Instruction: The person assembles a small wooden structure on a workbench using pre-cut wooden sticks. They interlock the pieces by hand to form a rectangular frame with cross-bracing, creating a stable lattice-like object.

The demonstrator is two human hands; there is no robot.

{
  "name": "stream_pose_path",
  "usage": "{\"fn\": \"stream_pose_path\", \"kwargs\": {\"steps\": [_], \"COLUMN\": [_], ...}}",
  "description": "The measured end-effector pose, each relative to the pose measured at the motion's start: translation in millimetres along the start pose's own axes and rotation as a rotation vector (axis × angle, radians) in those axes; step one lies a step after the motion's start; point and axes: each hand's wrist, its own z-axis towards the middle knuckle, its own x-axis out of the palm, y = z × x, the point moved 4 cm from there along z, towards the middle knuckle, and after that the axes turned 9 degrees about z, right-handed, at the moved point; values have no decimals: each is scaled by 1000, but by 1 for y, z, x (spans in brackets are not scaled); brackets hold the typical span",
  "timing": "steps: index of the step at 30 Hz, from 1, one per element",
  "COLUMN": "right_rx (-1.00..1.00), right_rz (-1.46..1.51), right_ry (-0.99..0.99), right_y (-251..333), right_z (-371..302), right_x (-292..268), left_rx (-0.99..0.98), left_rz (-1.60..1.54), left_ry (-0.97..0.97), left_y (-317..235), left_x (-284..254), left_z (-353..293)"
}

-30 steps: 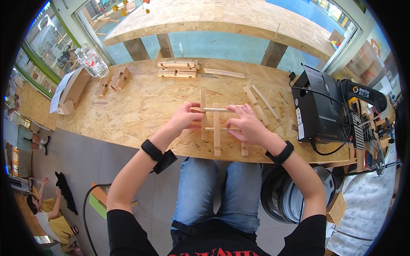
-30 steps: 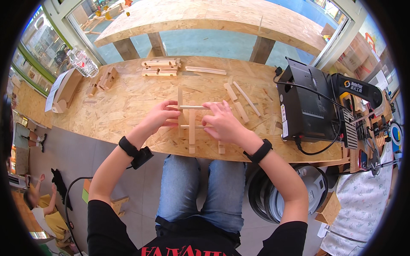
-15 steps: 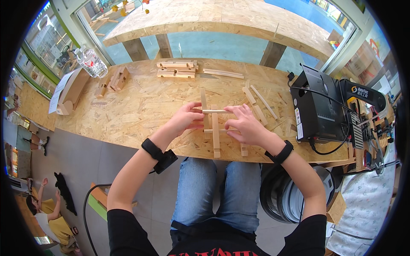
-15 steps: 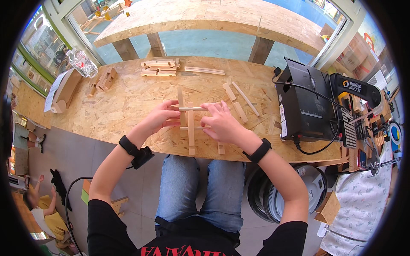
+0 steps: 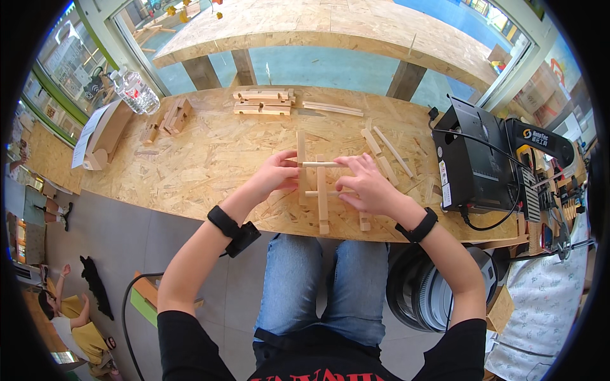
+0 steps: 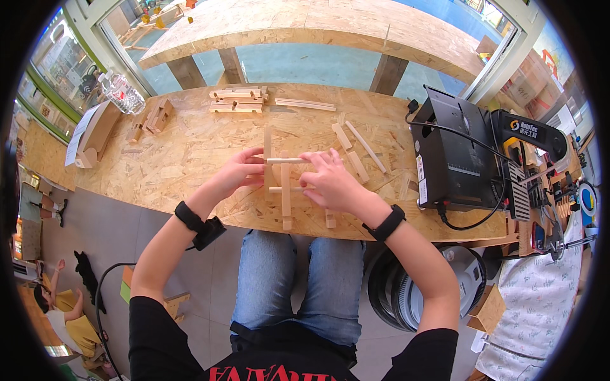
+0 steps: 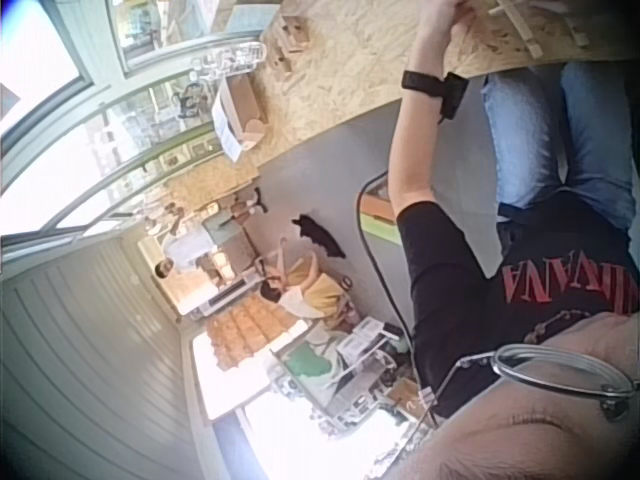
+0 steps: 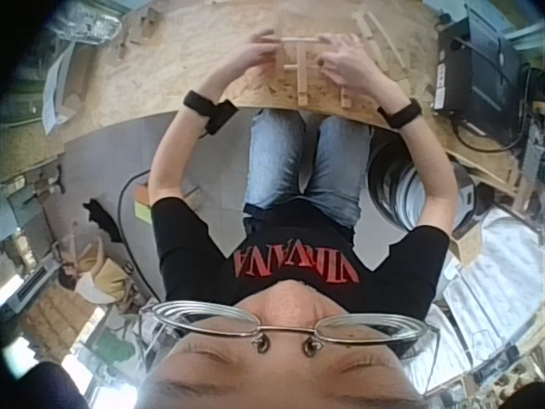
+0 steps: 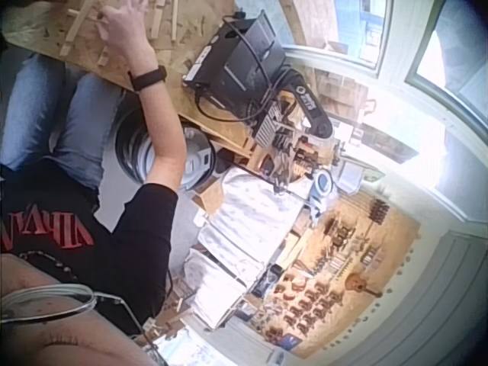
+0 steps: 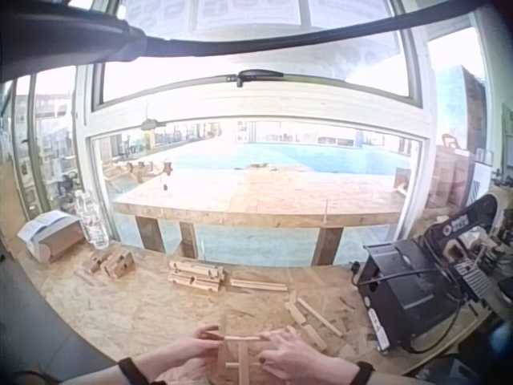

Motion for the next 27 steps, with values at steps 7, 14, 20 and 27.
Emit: {"fn": "stream_pose_path", "kwargs": {"steps": [7, 14, 20, 27], "right_rx": [26, 39, 32, 27], "right_rz": [-13, -33, -61, -97], "right_ry": [-25, -29, -21, -14], "right_y": [0, 0, 1, 1], "right_z": [0, 0, -1, -1], "right_x": [-1, 0, -1, 0], "left_rx": [-39, -47, -46, -55], "left_rz": [-225, -258, -237, -231], "left_ry": [35, 35, 40, 46], "left_y": [6, 6, 4, 3], "left_x": [-10, -2, 1, 4], "left_z": [-7, -6, -4, -2]}}
